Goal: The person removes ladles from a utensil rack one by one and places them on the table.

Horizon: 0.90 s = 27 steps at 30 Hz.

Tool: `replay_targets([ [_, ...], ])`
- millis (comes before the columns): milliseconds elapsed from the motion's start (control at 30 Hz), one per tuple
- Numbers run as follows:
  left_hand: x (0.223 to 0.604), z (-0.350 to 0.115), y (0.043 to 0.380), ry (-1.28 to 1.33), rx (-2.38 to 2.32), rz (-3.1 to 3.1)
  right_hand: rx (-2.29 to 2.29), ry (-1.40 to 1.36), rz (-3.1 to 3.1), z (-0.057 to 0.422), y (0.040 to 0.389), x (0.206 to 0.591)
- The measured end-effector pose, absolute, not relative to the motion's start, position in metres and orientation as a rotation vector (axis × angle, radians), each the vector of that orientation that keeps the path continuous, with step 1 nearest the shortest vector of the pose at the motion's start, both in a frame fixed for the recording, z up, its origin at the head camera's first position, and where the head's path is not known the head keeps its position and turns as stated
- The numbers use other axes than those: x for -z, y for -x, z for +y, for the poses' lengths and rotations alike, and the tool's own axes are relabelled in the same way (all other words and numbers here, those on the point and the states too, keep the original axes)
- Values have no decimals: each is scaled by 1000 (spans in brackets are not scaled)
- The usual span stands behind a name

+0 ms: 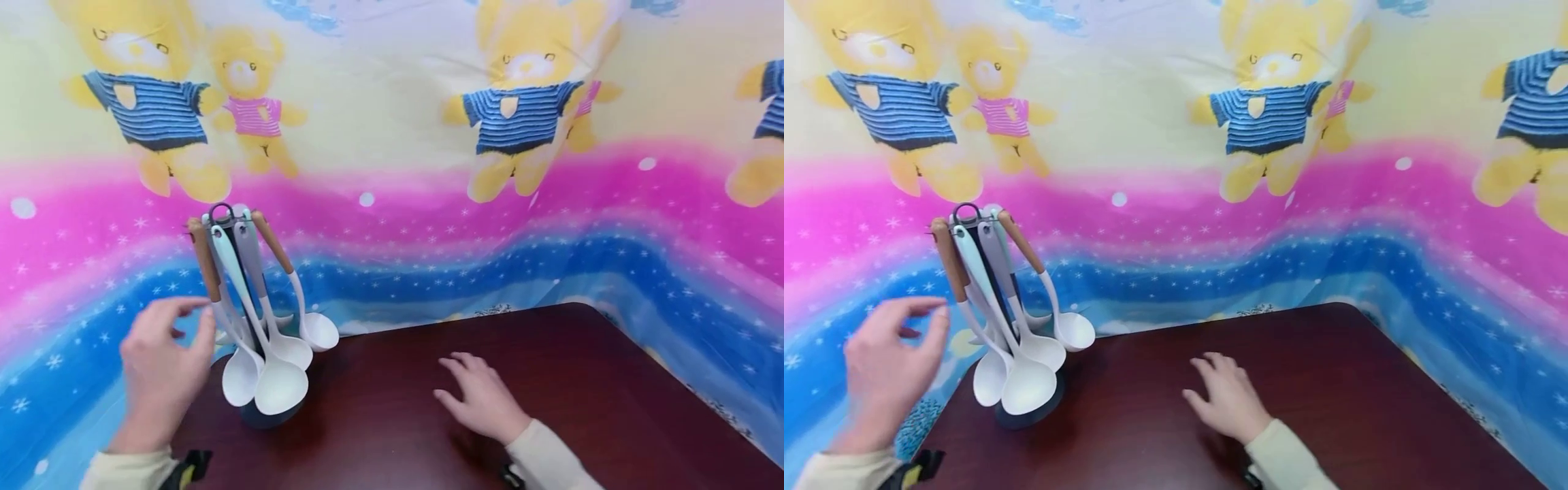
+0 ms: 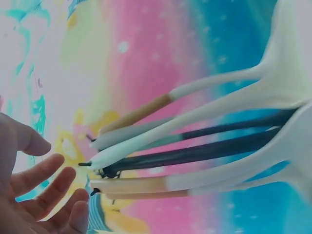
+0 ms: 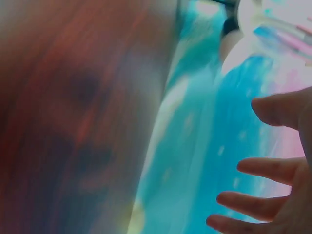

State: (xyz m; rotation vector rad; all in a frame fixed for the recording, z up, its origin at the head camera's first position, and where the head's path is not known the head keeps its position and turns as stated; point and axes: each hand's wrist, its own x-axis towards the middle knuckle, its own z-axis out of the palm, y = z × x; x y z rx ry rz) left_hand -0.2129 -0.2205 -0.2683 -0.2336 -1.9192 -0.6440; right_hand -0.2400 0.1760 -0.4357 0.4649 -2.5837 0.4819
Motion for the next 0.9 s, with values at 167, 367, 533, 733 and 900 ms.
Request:
replay_targets([
  [167, 227, -231, 233, 148, 703, -1960, -595, -645, -2521, 111, 244, 415],
  [367, 192, -229, 268, 216, 762, -2040, -704, -883, -2478, 48, 253, 385],
  [533, 169, -226, 291, 200, 743, -2224, -835, -1060, -2460, -6, 263, 368],
  [733, 168, -225, 301, 186, 698, -2399, -988, -1157, -2515, -42, 269, 359],
  [900, 172, -228, 303, 172, 694, -2382, -1061, -1151, -2536, -56, 273, 358],
])
